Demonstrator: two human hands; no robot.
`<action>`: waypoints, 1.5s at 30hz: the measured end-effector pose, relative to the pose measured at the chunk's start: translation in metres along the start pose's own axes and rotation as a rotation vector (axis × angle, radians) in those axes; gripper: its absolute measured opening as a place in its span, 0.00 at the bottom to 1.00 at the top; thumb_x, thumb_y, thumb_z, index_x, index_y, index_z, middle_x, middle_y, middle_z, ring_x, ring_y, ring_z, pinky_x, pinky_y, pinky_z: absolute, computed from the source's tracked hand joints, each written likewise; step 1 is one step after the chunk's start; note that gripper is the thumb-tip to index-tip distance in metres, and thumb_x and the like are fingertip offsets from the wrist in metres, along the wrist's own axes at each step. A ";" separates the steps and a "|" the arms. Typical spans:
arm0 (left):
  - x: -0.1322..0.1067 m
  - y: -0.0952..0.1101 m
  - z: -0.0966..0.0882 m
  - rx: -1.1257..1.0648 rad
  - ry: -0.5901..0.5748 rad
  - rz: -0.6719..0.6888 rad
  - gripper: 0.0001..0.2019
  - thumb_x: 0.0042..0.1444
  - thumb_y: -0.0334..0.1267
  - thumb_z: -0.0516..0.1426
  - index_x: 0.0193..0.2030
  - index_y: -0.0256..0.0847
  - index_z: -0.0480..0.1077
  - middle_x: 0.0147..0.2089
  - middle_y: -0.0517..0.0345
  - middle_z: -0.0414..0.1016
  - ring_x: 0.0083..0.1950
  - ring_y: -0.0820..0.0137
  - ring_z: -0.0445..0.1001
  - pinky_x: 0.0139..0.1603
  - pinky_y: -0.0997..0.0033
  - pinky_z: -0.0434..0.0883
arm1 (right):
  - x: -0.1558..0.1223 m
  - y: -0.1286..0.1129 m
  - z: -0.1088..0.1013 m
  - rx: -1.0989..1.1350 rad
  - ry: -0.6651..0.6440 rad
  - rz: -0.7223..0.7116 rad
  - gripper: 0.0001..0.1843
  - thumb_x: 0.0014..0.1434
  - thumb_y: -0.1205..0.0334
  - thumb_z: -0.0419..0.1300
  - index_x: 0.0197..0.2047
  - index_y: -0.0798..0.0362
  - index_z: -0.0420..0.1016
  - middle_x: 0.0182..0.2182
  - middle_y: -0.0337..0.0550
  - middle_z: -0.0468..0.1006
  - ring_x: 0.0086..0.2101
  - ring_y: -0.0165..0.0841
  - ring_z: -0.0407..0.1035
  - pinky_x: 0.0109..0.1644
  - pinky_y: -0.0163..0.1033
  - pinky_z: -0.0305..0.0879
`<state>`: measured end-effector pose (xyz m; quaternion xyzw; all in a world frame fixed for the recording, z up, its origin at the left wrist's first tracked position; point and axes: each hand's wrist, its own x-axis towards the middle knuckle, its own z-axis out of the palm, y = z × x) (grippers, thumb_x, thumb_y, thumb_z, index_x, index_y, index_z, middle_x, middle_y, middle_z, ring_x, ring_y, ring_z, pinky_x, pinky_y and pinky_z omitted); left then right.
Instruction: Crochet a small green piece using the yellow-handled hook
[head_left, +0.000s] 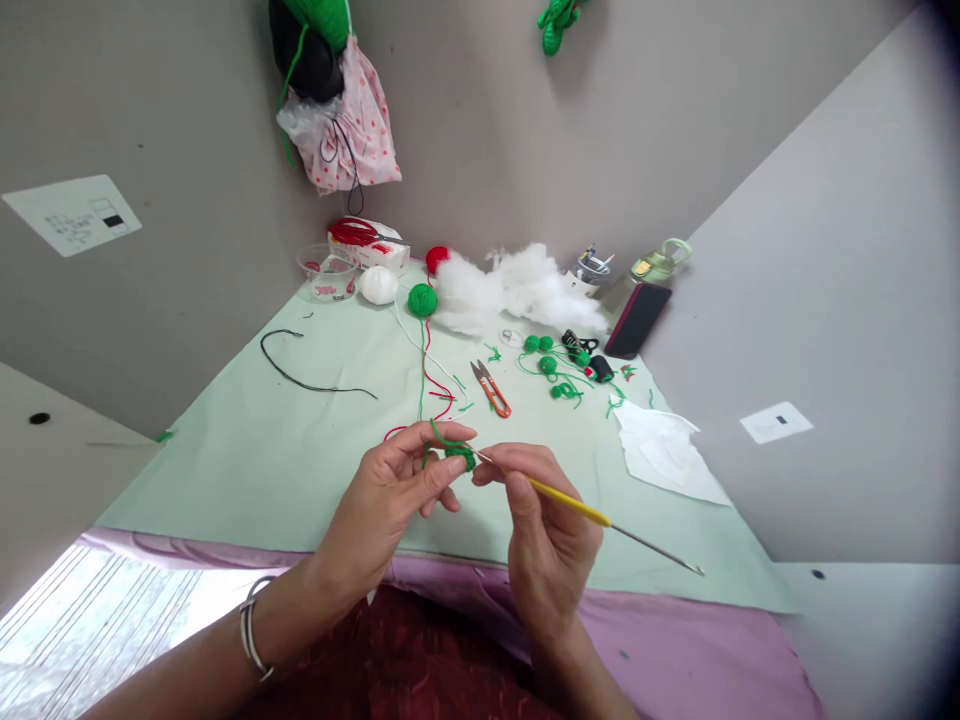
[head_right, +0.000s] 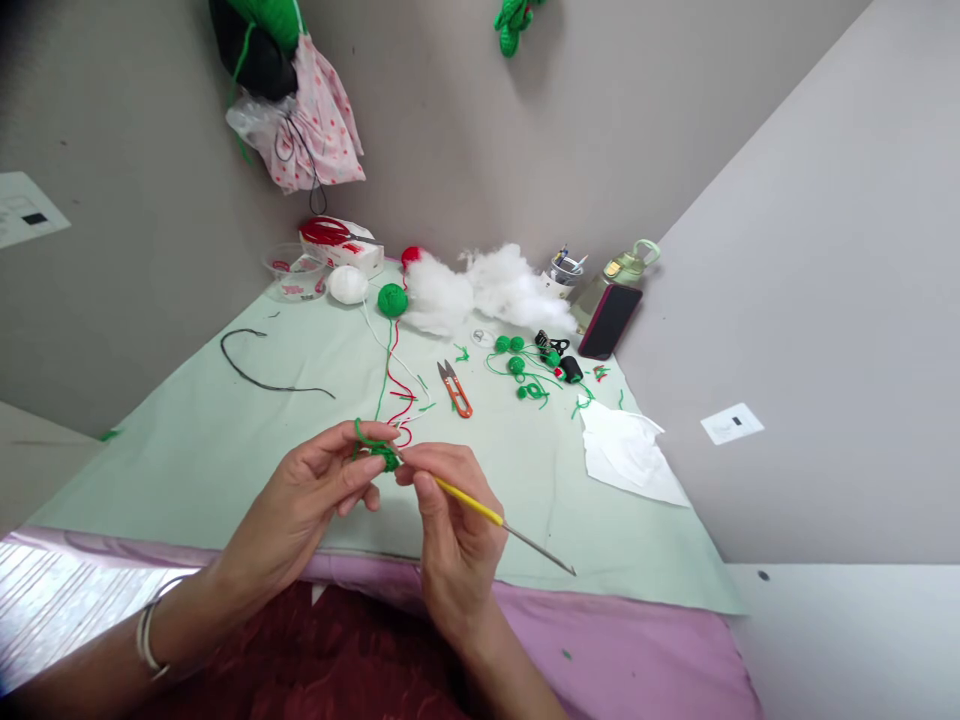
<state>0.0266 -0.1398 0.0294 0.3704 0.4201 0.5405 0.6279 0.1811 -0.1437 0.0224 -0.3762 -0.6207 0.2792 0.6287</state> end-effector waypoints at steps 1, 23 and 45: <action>0.000 0.000 0.000 0.011 0.004 0.013 0.07 0.59 0.42 0.71 0.44 0.49 0.86 0.41 0.60 0.78 0.28 0.78 0.71 0.28 0.75 0.64 | -0.001 0.000 0.000 -0.024 0.003 -0.010 0.13 0.73 0.69 0.58 0.48 0.46 0.85 0.36 0.42 0.83 0.38 0.35 0.78 0.42 0.42 0.77; -0.001 0.001 -0.001 -0.098 -0.057 -0.058 0.18 0.60 0.42 0.70 0.57 0.52 0.83 0.46 0.62 0.72 0.25 0.85 0.58 0.32 0.77 0.70 | -0.008 0.006 -0.002 0.270 0.042 0.131 0.13 0.76 0.63 0.57 0.48 0.45 0.85 0.41 0.41 0.84 0.37 0.32 0.80 0.42 0.41 0.79; -0.001 -0.001 -0.001 -0.095 -0.061 -0.052 0.14 0.58 0.42 0.71 0.52 0.49 0.85 0.41 0.62 0.72 0.25 0.83 0.57 0.31 0.76 0.72 | -0.006 0.006 -0.003 0.321 0.103 0.250 0.13 0.75 0.58 0.59 0.43 0.48 0.85 0.39 0.40 0.86 0.34 0.30 0.83 0.42 0.37 0.82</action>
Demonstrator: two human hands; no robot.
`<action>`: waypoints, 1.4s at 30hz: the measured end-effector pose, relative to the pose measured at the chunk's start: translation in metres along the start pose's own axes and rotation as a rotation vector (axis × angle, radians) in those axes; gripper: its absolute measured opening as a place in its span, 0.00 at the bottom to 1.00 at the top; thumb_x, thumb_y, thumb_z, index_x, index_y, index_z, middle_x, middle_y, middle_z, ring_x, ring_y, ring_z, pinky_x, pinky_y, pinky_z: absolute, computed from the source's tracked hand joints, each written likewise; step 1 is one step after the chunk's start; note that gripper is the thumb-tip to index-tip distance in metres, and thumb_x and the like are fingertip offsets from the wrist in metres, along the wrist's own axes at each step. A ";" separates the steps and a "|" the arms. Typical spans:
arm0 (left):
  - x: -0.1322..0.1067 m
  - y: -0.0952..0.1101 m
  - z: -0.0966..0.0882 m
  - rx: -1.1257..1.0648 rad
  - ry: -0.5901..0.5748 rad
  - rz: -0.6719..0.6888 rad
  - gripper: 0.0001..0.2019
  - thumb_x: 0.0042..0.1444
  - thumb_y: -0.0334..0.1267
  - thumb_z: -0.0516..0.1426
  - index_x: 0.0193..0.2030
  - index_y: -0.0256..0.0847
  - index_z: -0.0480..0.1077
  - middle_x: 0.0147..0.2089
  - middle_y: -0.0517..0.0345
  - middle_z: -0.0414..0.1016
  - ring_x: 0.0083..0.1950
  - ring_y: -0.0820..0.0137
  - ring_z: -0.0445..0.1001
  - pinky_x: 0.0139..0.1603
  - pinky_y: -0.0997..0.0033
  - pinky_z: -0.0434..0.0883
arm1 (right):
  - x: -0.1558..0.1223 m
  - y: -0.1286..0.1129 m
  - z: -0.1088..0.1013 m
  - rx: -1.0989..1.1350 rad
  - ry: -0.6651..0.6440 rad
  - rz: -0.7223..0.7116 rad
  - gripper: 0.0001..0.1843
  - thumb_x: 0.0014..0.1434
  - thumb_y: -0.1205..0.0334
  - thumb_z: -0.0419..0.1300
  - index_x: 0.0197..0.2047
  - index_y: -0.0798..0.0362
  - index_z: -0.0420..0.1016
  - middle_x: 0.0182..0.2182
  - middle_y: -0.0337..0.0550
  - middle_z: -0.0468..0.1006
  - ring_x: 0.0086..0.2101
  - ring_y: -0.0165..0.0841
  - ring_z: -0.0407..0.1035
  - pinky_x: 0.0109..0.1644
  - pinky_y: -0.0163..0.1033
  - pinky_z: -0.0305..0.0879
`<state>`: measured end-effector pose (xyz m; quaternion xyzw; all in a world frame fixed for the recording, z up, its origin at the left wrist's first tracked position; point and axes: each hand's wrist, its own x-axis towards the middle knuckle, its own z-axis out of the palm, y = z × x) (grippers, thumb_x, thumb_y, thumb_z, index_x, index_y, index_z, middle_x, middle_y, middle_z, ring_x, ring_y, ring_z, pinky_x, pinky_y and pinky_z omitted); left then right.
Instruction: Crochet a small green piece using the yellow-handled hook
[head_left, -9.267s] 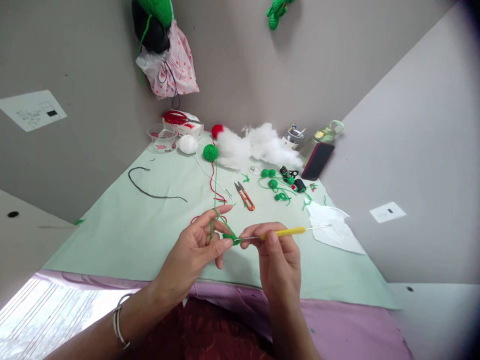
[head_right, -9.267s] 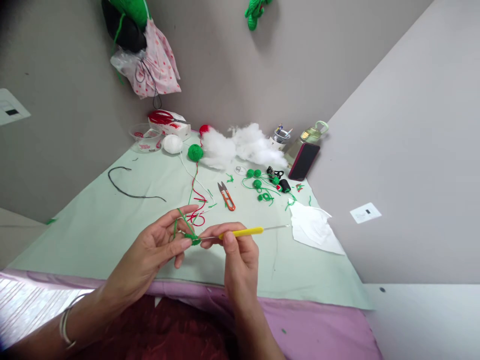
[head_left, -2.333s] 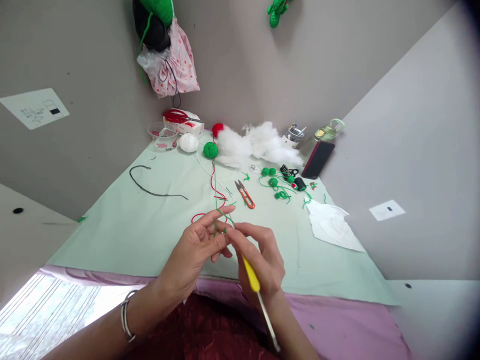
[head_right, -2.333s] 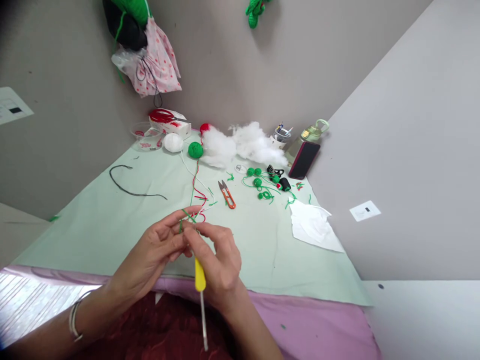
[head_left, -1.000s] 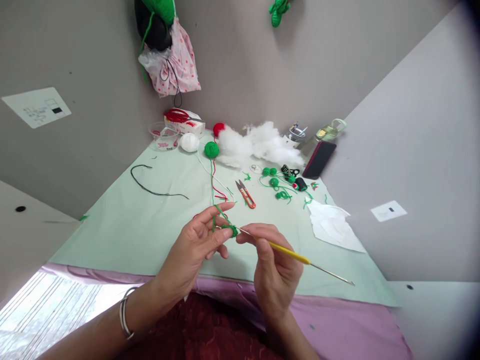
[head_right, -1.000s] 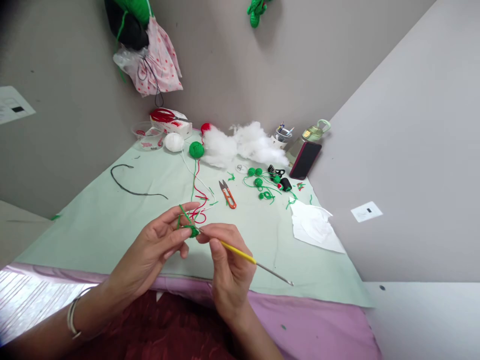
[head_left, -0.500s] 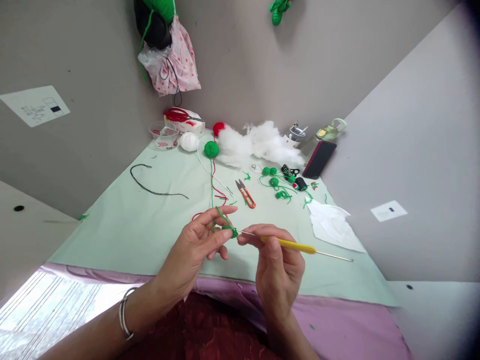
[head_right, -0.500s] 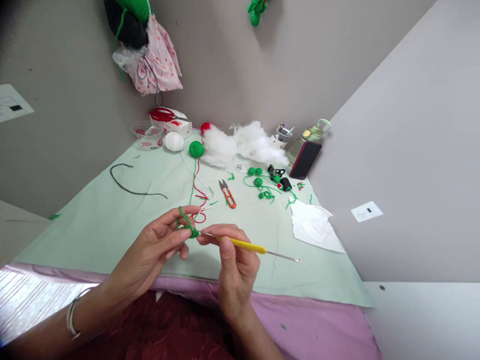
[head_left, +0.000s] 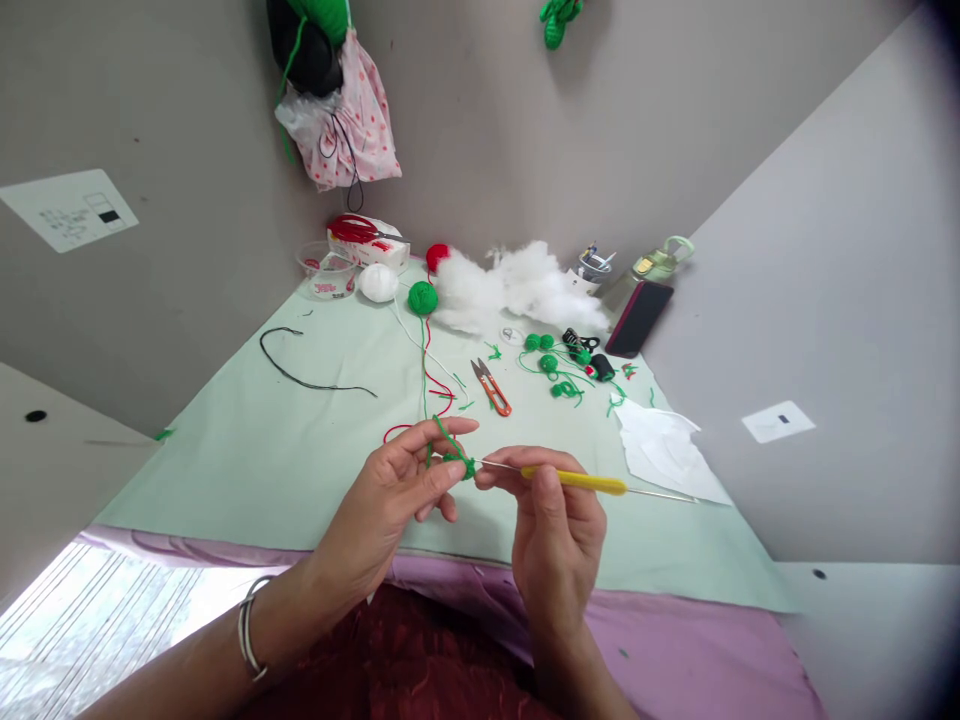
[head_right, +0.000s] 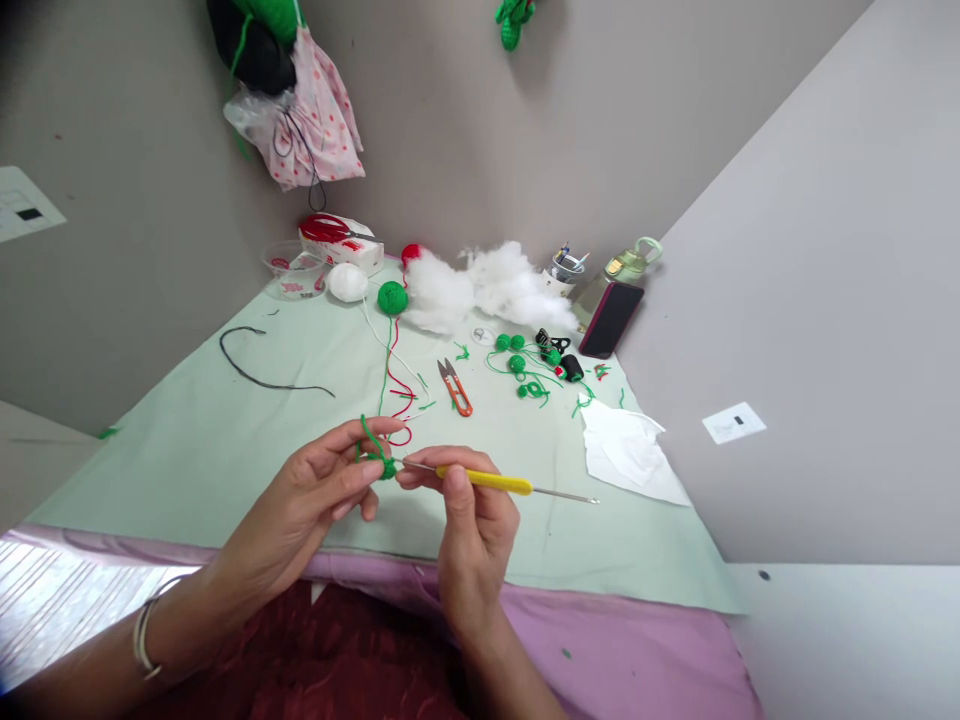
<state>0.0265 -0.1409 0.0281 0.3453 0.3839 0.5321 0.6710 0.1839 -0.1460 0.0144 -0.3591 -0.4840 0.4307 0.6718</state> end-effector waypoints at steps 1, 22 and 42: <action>0.000 0.000 0.000 0.002 -0.003 -0.003 0.15 0.58 0.42 0.71 0.52 0.50 0.85 0.41 0.63 0.72 0.25 0.83 0.57 0.31 0.76 0.71 | 0.000 0.000 0.000 0.005 0.003 0.000 0.13 0.75 0.58 0.59 0.43 0.48 0.85 0.39 0.40 0.86 0.34 0.30 0.83 0.42 0.38 0.82; 0.002 -0.003 -0.002 0.045 -0.010 -0.027 0.14 0.58 0.43 0.71 0.51 0.50 0.85 0.40 0.61 0.74 0.28 0.79 0.65 0.30 0.75 0.65 | 0.004 -0.002 -0.001 0.068 -0.001 0.045 0.13 0.74 0.57 0.60 0.40 0.51 0.84 0.34 0.42 0.87 0.32 0.33 0.83 0.39 0.40 0.82; -0.001 -0.002 -0.001 0.048 0.000 -0.001 0.14 0.57 0.44 0.71 0.50 0.49 0.85 0.38 0.61 0.74 0.29 0.77 0.66 0.30 0.73 0.66 | 0.003 0.002 -0.001 0.055 0.020 0.048 0.14 0.74 0.57 0.60 0.40 0.51 0.84 0.35 0.43 0.85 0.32 0.32 0.80 0.39 0.41 0.80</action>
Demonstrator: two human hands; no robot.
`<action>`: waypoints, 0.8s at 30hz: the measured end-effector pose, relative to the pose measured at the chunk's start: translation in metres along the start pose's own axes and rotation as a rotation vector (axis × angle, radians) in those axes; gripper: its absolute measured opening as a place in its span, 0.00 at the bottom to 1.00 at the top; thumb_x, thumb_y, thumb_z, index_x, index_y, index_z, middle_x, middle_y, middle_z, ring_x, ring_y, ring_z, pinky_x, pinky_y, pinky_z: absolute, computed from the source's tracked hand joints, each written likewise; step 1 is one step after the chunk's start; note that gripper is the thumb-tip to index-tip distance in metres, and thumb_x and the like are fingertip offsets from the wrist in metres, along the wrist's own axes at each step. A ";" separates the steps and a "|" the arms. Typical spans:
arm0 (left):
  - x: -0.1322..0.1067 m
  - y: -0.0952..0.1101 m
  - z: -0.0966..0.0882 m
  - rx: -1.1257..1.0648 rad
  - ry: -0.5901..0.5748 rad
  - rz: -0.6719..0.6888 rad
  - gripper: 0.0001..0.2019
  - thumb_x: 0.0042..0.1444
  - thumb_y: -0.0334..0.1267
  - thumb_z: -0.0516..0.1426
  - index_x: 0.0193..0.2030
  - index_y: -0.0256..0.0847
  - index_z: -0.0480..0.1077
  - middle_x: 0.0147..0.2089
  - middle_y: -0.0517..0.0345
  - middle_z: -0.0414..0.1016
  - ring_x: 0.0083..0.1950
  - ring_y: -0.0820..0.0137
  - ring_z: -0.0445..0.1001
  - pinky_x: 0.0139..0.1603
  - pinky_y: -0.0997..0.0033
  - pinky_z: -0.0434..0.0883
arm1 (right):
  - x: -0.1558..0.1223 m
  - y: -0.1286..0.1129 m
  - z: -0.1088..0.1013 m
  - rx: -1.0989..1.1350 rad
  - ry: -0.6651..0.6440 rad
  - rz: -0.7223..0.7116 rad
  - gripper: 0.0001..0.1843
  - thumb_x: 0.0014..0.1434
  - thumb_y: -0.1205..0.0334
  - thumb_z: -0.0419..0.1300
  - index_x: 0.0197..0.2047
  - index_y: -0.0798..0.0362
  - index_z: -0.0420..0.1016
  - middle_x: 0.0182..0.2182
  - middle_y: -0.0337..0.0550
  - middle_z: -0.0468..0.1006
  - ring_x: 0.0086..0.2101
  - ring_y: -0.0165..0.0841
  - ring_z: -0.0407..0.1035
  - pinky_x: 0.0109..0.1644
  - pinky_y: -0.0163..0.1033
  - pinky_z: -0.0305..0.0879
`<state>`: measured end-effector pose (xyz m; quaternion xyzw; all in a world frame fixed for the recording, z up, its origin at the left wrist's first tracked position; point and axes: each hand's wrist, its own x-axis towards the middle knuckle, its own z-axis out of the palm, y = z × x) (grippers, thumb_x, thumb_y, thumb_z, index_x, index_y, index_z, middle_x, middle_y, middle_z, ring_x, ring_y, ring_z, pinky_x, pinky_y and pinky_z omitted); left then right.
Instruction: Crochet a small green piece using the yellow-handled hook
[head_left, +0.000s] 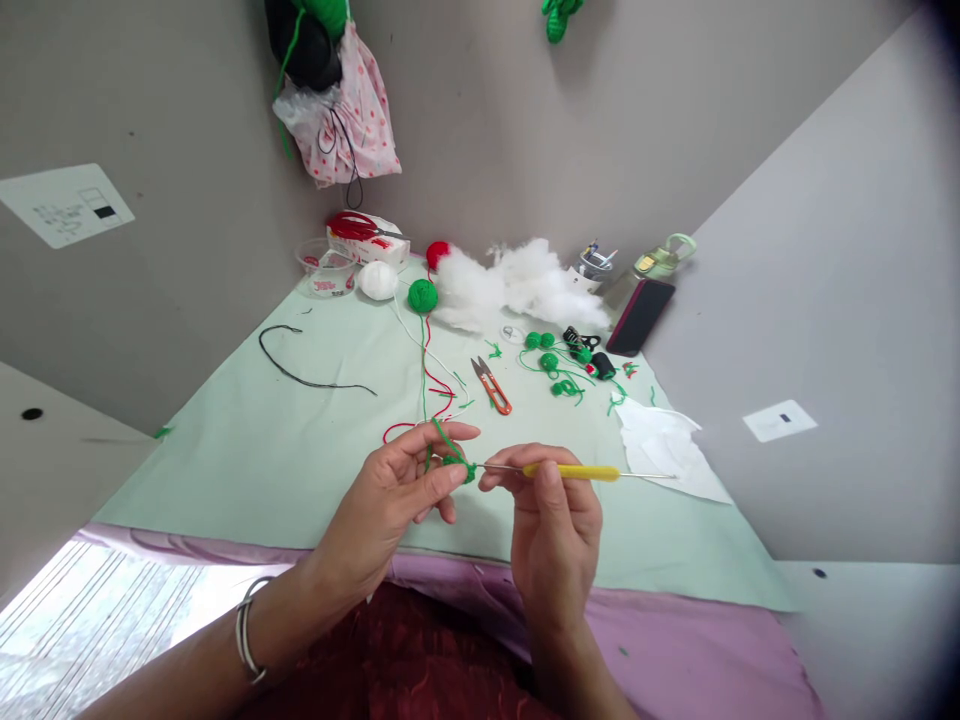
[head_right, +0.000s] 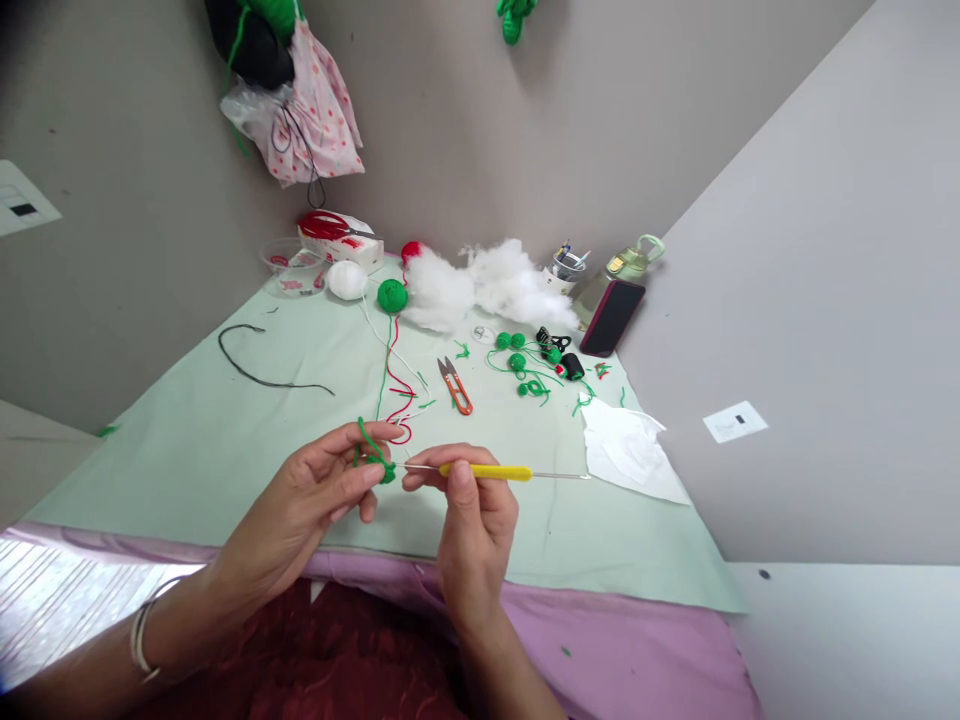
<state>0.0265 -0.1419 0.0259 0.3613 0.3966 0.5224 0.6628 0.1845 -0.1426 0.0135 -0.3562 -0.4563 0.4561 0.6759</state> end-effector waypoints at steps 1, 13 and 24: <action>0.000 0.000 0.000 0.002 -0.002 0.000 0.14 0.57 0.44 0.71 0.50 0.49 0.85 0.38 0.61 0.74 0.29 0.77 0.67 0.30 0.74 0.66 | 0.000 -0.001 0.001 0.010 0.002 0.000 0.13 0.73 0.57 0.60 0.39 0.51 0.84 0.35 0.43 0.85 0.31 0.32 0.80 0.39 0.41 0.80; 0.000 0.002 0.000 0.020 -0.017 -0.017 0.12 0.57 0.43 0.71 0.48 0.47 0.85 0.36 0.61 0.75 0.27 0.76 0.67 0.29 0.72 0.62 | 0.004 -0.001 0.001 0.059 -0.022 0.048 0.12 0.71 0.53 0.64 0.39 0.49 0.85 0.35 0.42 0.87 0.28 0.31 0.80 0.37 0.40 0.79; 0.001 0.002 0.001 0.027 -0.027 -0.013 0.07 0.58 0.41 0.69 0.43 0.46 0.84 0.37 0.62 0.75 0.27 0.78 0.66 0.29 0.74 0.63 | 0.007 -0.002 0.000 0.095 -0.017 0.110 0.13 0.71 0.54 0.63 0.37 0.50 0.83 0.29 0.40 0.82 0.27 0.31 0.78 0.36 0.38 0.77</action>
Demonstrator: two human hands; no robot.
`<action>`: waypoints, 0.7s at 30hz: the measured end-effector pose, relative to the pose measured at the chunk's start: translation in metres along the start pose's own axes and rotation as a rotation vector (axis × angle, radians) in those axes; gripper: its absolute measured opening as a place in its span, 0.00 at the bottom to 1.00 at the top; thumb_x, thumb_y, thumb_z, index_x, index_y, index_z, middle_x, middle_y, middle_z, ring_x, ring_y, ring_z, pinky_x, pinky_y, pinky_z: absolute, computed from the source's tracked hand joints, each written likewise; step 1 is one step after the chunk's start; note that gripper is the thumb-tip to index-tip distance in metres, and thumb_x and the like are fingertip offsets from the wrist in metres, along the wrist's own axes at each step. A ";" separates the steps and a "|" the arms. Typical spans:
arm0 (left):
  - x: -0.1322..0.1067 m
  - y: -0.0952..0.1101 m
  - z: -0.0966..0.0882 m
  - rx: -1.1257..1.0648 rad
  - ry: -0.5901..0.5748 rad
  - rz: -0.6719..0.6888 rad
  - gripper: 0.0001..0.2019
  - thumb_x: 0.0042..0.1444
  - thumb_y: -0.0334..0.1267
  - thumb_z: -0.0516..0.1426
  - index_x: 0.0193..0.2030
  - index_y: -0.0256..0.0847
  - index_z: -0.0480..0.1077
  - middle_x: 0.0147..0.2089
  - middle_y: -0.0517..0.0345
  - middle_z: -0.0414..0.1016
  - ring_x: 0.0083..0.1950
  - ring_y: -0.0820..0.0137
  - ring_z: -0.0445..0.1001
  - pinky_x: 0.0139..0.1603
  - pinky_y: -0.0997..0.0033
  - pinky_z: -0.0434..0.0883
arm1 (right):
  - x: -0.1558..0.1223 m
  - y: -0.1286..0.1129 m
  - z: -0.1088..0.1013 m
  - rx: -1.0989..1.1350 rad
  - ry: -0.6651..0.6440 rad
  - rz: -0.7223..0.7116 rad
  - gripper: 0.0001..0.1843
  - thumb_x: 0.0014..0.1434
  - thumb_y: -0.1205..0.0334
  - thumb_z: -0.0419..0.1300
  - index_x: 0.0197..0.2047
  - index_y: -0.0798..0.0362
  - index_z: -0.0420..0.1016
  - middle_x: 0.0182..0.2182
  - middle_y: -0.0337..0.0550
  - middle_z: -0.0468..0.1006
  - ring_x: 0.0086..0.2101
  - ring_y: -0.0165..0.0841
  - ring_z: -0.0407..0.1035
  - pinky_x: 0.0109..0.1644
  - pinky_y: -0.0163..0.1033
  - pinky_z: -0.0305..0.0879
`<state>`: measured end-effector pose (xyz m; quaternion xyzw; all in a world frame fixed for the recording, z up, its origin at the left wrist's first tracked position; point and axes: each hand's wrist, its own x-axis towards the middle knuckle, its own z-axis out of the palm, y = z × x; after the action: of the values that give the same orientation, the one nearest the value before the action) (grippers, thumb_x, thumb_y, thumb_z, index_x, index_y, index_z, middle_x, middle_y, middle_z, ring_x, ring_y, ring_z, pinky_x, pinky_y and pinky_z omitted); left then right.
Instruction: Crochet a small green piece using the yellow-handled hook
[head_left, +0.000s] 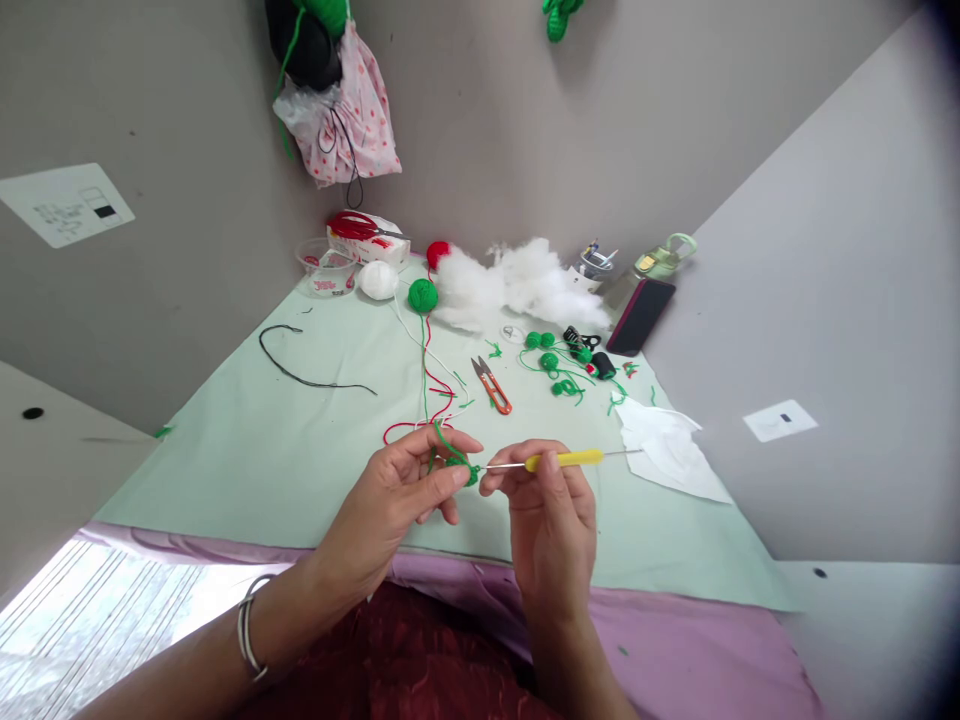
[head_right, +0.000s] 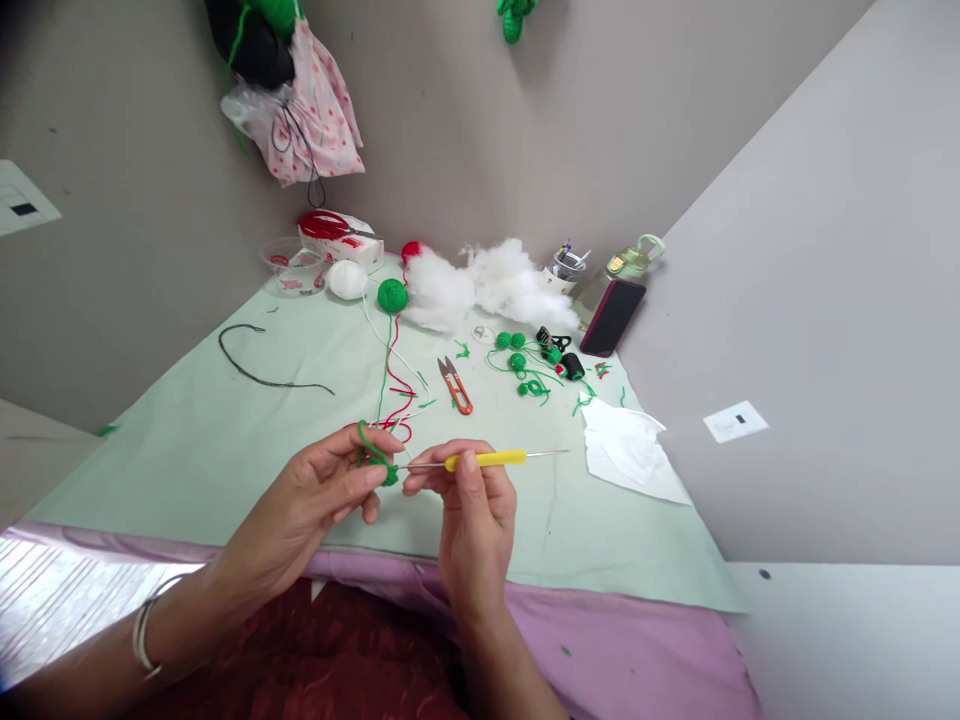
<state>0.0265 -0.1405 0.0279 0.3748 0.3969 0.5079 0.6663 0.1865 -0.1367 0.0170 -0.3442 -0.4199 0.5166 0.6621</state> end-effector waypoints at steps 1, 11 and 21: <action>0.000 0.000 0.000 0.004 0.001 -0.001 0.07 0.59 0.41 0.69 0.43 0.46 0.84 0.36 0.62 0.74 0.27 0.78 0.66 0.29 0.74 0.63 | 0.000 0.000 0.000 0.010 0.004 0.009 0.13 0.71 0.54 0.63 0.37 0.50 0.83 0.29 0.39 0.82 0.27 0.30 0.77 0.36 0.37 0.76; 0.001 0.000 0.002 0.002 -0.017 0.003 0.07 0.59 0.41 0.69 0.42 0.44 0.82 0.35 0.62 0.74 0.27 0.78 0.66 0.29 0.74 0.63 | 0.000 0.000 0.002 0.011 0.015 -0.009 0.12 0.71 0.55 0.63 0.38 0.50 0.84 0.31 0.40 0.83 0.28 0.30 0.78 0.37 0.37 0.77; 0.002 0.000 0.001 0.008 -0.035 0.023 0.07 0.60 0.41 0.69 0.43 0.44 0.82 0.37 0.62 0.77 0.28 0.79 0.69 0.29 0.75 0.63 | -0.001 0.001 0.003 0.022 0.008 0.013 0.11 0.70 0.54 0.65 0.38 0.49 0.85 0.32 0.40 0.85 0.28 0.30 0.79 0.36 0.37 0.78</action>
<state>0.0275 -0.1385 0.0277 0.3907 0.3831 0.5073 0.6657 0.1835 -0.1374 0.0168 -0.3418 -0.4093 0.5242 0.6640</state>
